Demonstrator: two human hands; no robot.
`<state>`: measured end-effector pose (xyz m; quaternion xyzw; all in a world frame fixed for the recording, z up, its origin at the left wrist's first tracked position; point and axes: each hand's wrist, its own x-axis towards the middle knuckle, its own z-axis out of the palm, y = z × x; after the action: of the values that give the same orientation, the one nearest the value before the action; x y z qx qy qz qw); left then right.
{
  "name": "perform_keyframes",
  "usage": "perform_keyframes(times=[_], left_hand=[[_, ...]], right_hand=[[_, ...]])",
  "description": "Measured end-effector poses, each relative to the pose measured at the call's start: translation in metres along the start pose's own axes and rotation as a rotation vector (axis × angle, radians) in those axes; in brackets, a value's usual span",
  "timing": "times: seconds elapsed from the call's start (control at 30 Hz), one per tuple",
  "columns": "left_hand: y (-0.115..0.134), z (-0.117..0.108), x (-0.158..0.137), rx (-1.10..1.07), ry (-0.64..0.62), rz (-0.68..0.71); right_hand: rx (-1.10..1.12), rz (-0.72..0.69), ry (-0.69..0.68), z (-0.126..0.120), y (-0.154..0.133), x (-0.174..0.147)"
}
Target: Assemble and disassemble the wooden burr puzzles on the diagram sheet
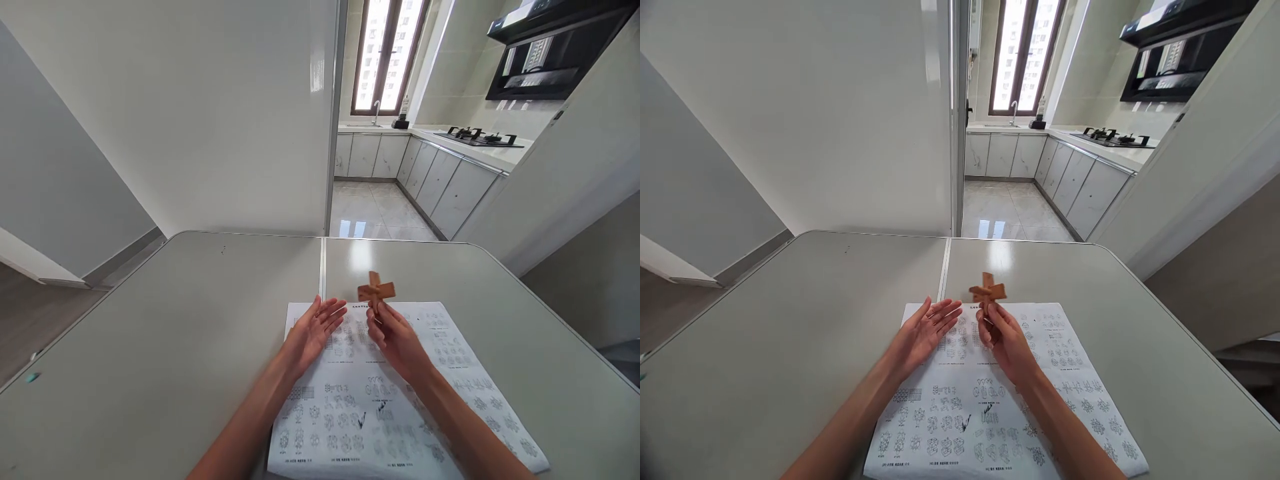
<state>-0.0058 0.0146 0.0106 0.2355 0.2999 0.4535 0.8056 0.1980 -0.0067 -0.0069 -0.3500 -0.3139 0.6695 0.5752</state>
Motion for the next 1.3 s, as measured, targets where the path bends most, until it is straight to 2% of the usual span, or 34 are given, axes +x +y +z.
perform_keyframes(times=[0.13,0.27,0.43,0.67,0.9,1.07,1.17,1.3], left_hand=[[0.000,0.000,-0.001,0.007,-0.017,0.003],[0.000,0.000,-0.002,0.007,-0.047,0.003],[0.001,-0.001,-0.003,0.012,-0.089,0.010],[0.002,0.000,-0.005,0.017,-0.083,0.010],[0.005,-0.001,-0.007,0.006,-0.076,-0.003],[0.009,-0.002,-0.006,-0.112,-0.048,-0.029],[0.016,-0.004,-0.005,-0.218,-0.011,0.018],[0.031,-0.013,-0.004,-0.351,0.085,0.204]], right_hand=[[0.008,-0.113,0.167,-0.015,-0.003,0.010],[0.103,-0.158,0.262,-0.032,-0.003,0.018],[0.222,-0.218,0.286,-0.050,-0.005,0.027],[0.362,-0.221,0.331,-0.069,-0.002,0.034],[0.457,-0.216,0.351,-0.072,-0.001,0.036],[0.501,-0.202,0.323,-0.071,-0.004,0.035],[0.525,-0.195,0.307,-0.071,-0.006,0.035],[0.552,-0.188,0.298,-0.074,-0.009,0.035]])
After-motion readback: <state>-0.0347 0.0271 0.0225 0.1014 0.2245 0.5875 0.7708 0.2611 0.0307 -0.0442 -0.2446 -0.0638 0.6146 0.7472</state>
